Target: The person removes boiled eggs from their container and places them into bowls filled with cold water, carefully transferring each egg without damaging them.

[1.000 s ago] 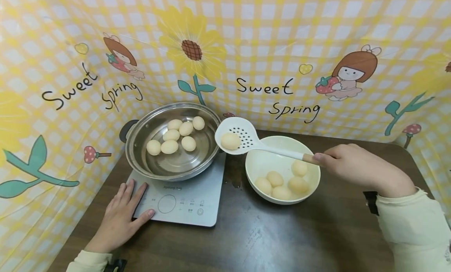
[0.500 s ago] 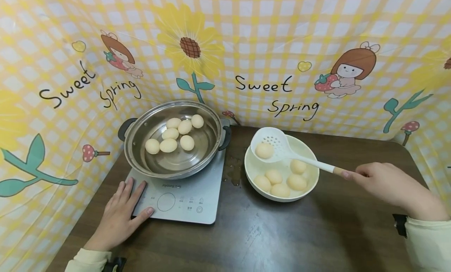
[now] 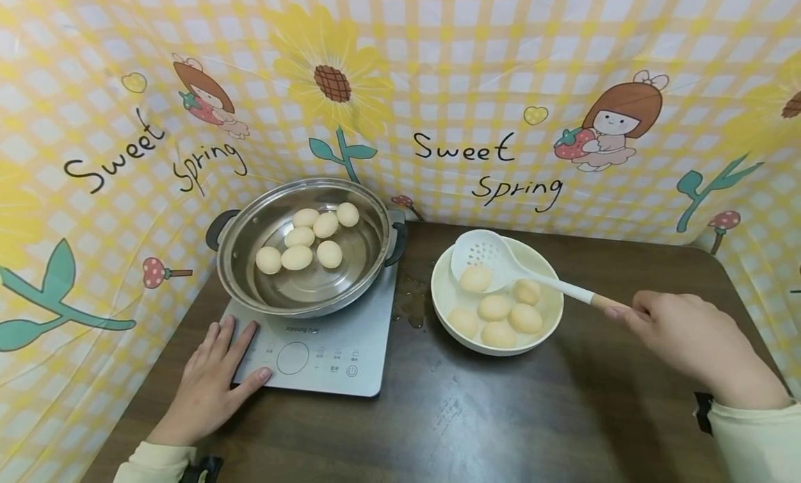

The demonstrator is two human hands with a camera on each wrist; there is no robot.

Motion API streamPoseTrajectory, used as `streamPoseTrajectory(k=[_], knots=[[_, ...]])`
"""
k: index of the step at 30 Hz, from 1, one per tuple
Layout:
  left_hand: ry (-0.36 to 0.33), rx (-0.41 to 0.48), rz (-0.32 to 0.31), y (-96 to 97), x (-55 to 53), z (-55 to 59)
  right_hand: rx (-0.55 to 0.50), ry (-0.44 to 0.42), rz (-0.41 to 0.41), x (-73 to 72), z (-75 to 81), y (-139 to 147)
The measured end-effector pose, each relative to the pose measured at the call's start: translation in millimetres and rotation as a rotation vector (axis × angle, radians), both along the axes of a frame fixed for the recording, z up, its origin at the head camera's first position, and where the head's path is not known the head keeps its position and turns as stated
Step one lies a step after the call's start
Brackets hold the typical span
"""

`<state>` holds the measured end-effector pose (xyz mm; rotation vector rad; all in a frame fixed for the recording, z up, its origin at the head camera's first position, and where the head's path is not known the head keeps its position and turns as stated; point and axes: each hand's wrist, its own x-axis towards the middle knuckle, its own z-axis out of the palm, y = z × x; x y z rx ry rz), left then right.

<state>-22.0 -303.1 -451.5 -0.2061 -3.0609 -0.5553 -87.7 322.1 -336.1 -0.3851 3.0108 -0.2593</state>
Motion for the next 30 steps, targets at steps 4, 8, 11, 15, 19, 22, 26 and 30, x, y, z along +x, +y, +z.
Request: streamPoseTrajectory(k=[4,8,11,15,19,22,26,30], knots=[[0.006,0.0,0.004,-0.8,0.8,-0.4,0.004,0.081,0.008,1.6,0.5,-3],[0.007,0.002,0.007,-1.7,1.6,-1.5,-0.001,0.17,0.018,3.9,1.7,-7],[0.003,0.003,0.007,-2.5,2.0,-2.2,-0.004,0.221,0.015,5.5,3.6,-9],[0.005,0.005,0.008,-3.3,1.6,-2.4,-0.023,0.284,0.01,6.8,4.8,-9],[0.014,0.01,0.006,-3.8,1.4,-2.7,-0.069,0.289,-0.007,8.0,5.5,-6],[0.02,0.016,0.004,-3.9,1.3,-2.6,-0.106,0.257,-0.034,8.9,7.7,-4],[0.023,0.017,0.002,-3.5,1.2,-2.0,-0.141,0.227,-0.044,8.4,12.1,-4],[0.025,0.017,-0.002,-2.5,1.1,-2.0,-0.15,0.226,-0.028,3.9,18.2,-12]])
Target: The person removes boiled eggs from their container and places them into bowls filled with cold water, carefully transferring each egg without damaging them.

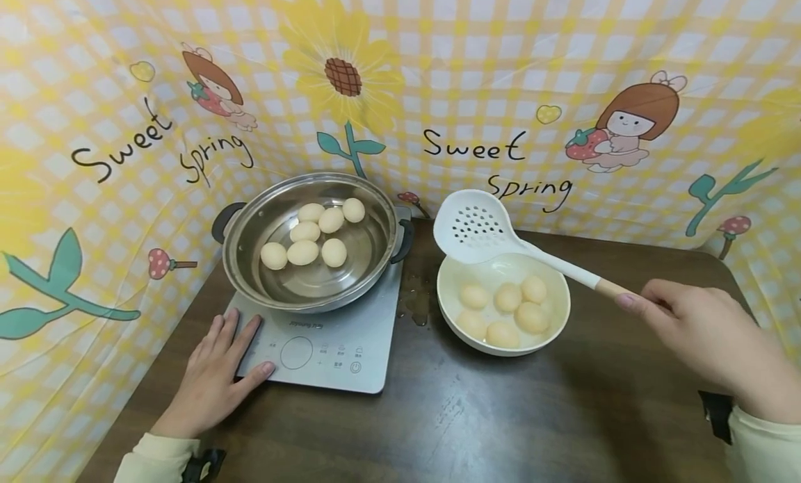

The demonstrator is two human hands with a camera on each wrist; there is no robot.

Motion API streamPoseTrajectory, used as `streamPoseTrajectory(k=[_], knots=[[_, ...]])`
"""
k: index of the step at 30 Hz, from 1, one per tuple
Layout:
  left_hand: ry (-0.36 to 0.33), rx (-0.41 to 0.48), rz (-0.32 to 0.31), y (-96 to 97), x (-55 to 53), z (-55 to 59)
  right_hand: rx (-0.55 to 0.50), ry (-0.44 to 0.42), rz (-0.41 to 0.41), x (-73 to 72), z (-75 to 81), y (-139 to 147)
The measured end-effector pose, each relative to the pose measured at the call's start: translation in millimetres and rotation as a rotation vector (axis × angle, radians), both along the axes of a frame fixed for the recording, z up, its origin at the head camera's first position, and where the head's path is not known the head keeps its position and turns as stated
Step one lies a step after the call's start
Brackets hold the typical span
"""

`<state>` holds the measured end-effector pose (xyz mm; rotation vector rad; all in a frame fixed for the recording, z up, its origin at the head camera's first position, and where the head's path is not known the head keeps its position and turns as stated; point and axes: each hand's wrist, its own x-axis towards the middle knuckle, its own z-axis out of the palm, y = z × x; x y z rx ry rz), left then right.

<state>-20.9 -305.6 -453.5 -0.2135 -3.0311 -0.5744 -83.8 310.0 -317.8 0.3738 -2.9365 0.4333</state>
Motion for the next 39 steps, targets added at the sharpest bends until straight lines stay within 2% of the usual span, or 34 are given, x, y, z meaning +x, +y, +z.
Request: streamPoseTrajectory(k=[5,7,14,24,31,39], knots=[[0.003,0.004,-0.002,1.0,-0.4,1.1,-0.06,-0.065,0.008,-9.1,9.6,-23],[0.003,0.001,-0.003,0.8,-0.3,1.3,-0.091,-0.058,0.033,-13.6,12.1,-36],[-0.007,0.003,0.002,0.4,-0.6,2.0,-0.131,0.056,0.14,-32.9,15.2,-80],[-0.004,0.005,0.003,-0.1,-0.7,-0.3,-0.145,0.228,0.306,-52.6,5.6,-129],[-0.012,0.002,0.001,-0.4,-0.3,2.4,-0.134,0.249,0.33,-56.6,0.9,-153],[-0.009,0.002,0.004,-0.8,0.0,0.7,-0.088,0.339,0.366,-59.7,-2.9,-168]])
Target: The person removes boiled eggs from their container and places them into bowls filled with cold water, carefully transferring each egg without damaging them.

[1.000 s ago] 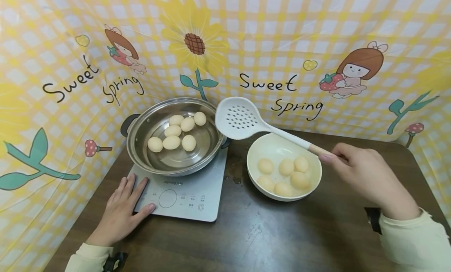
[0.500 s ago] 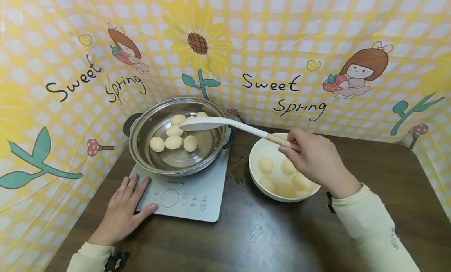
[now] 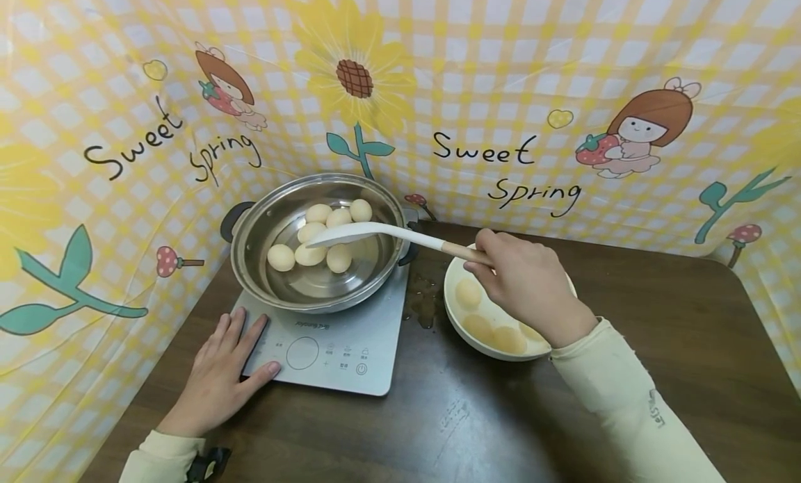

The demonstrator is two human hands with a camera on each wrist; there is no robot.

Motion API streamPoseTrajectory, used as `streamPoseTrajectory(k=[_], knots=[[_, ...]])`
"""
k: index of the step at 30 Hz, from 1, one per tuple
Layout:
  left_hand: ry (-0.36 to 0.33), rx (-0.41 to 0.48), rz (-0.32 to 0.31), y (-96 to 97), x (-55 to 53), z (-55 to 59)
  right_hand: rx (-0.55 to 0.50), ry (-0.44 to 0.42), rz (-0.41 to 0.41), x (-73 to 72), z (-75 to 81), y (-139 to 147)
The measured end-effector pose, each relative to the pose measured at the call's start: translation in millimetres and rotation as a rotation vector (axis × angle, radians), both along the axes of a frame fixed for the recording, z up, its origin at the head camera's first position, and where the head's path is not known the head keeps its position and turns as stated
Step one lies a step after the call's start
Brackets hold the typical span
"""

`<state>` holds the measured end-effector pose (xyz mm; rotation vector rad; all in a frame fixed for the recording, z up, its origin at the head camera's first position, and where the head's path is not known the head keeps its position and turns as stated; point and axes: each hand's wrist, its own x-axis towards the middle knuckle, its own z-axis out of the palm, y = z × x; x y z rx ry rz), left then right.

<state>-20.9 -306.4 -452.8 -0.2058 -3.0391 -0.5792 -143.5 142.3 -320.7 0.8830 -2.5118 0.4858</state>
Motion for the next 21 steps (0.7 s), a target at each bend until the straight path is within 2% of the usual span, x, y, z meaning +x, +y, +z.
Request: streamPoseTrajectory(k=[7,18,21], knots=[[0.006,0.008,-0.005,0.0,0.3,-0.2,0.034,-0.032,0.011,2.7,3.2,0],[-0.011,0.002,0.003,1.1,0.2,1.8,0.073,-0.17,0.059,16.0,13.7,2],[-0.012,0.002,0.003,1.1,-0.1,1.7,0.079,-0.158,0.085,17.3,14.7,1]])
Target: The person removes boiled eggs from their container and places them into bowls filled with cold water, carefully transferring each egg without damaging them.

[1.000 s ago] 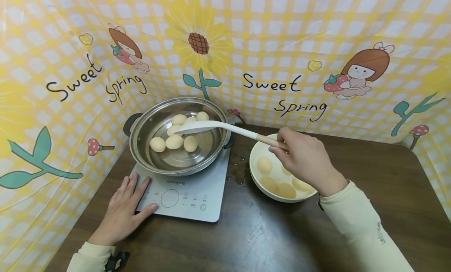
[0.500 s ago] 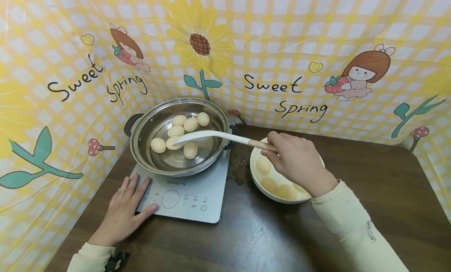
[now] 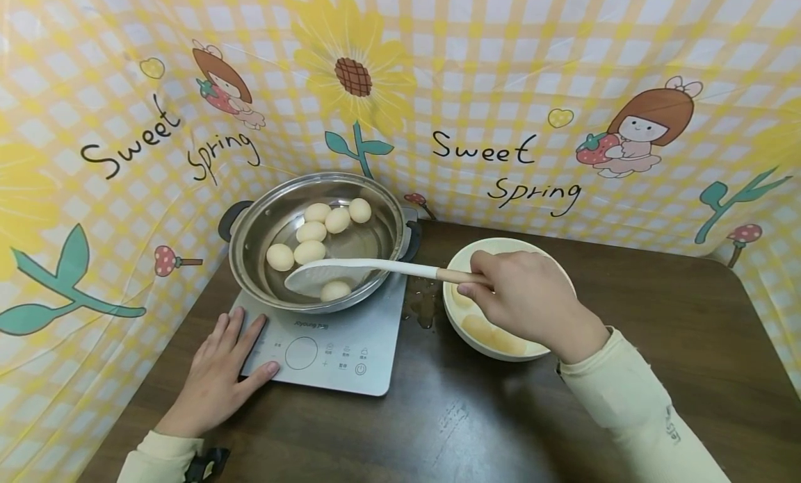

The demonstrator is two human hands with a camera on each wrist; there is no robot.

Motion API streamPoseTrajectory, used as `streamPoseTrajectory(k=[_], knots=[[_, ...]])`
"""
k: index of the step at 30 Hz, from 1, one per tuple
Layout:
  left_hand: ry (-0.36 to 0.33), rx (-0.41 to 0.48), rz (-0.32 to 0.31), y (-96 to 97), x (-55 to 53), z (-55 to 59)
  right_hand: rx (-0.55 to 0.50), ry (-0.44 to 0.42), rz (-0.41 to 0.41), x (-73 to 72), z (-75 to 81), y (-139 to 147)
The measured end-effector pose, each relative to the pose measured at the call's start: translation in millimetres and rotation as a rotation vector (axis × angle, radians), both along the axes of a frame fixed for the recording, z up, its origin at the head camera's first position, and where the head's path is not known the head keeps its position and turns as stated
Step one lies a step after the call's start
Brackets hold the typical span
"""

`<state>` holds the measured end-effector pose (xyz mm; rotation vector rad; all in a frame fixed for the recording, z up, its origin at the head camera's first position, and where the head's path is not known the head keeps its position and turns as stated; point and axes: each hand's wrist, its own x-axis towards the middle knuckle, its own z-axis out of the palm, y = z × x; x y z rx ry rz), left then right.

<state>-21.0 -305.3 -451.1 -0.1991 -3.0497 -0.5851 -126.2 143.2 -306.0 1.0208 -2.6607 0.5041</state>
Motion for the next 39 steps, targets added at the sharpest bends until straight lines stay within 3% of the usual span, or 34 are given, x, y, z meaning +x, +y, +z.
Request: streamPoseTrajectory(k=[5,9,25,39], knots=[[0.001,0.004,0.0,-0.7,0.4,-0.7,0.013,0.04,0.028,-1.1,1.5,-3],[0.003,0.008,0.001,-0.7,0.3,-0.6,0.054,0.008,0.02,-3.2,4.0,-6],[-0.003,0.005,0.004,-0.8,0.0,-0.9,0.18,-0.232,0.005,-17.7,16.6,-23],[0.004,0.004,-0.002,-2.0,-0.4,-1.8,0.135,-0.515,0.015,-30.4,20.2,-22]])
